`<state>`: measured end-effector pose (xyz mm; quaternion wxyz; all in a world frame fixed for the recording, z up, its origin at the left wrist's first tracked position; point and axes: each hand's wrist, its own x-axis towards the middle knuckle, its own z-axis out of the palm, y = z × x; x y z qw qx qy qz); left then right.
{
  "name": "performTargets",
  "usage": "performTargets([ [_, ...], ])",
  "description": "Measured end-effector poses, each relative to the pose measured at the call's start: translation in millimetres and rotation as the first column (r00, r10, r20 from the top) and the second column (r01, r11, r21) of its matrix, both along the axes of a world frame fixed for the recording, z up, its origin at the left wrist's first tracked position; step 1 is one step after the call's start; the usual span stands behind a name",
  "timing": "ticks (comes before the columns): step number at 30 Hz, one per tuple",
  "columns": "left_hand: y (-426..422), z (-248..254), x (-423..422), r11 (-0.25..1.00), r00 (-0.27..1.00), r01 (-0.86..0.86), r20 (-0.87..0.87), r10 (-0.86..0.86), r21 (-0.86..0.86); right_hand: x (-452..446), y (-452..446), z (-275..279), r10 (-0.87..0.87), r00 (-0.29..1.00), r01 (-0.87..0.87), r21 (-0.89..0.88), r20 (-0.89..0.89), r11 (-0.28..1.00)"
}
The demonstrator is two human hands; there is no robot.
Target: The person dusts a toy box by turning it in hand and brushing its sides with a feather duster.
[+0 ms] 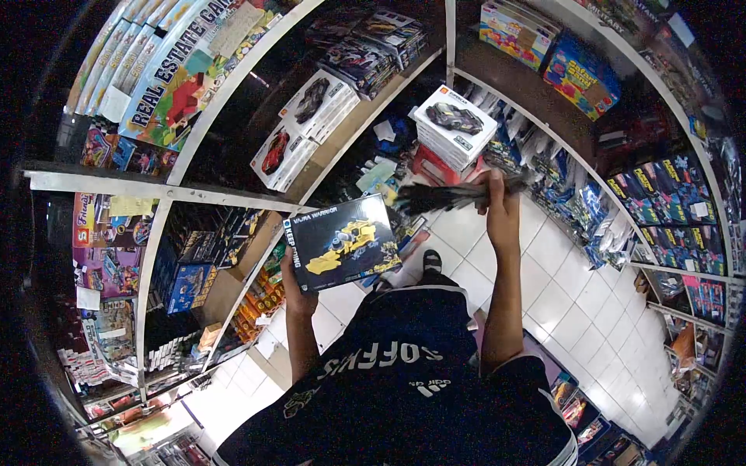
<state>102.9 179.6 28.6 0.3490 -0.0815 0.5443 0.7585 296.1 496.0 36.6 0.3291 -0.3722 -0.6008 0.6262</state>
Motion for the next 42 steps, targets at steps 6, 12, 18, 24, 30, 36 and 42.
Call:
performTargets([
  [6,19,-1,-1,0.998,0.999,0.007,-0.032,-0.005,0.054,0,10,-16,-0.05,0.986,0.018,-0.198,-0.158,0.98],
  [12,30,1,-2,1.0,0.996,-0.008,-0.09,0.007,-0.007,-34,-2,2,-0.123,0.954,0.004,-0.399,-0.274,0.917],
  [18,5,-47,-1,0.948,0.962,-0.142,-0.265,0.065,-0.283,-60,-18,-9,0.238,0.969,-0.246,-0.408,-0.072,0.879],
  [24,-6,-37,24,0.947,0.947,-0.14,-0.319,0.042,-0.289,-108,-61,-9,0.285,0.906,-0.419,-0.562,-0.313,0.713],
  [30,-30,-19,38,0.948,0.97,-0.192,-0.196,0.144,-0.253,-135,-98,-1,0.415,0.869,-0.494,-0.518,-0.269,0.698],
  [36,-73,-15,37,0.935,0.931,-0.284,-0.295,0.215,-0.214,-147,-146,-2,0.364,0.912,-0.41,-0.386,-0.189,0.827],
  [42,-150,-21,33,0.918,0.911,-0.369,-0.249,0.328,-0.142,-153,-194,-35,0.454,0.89,-0.446,-0.293,-0.045,0.846],
])
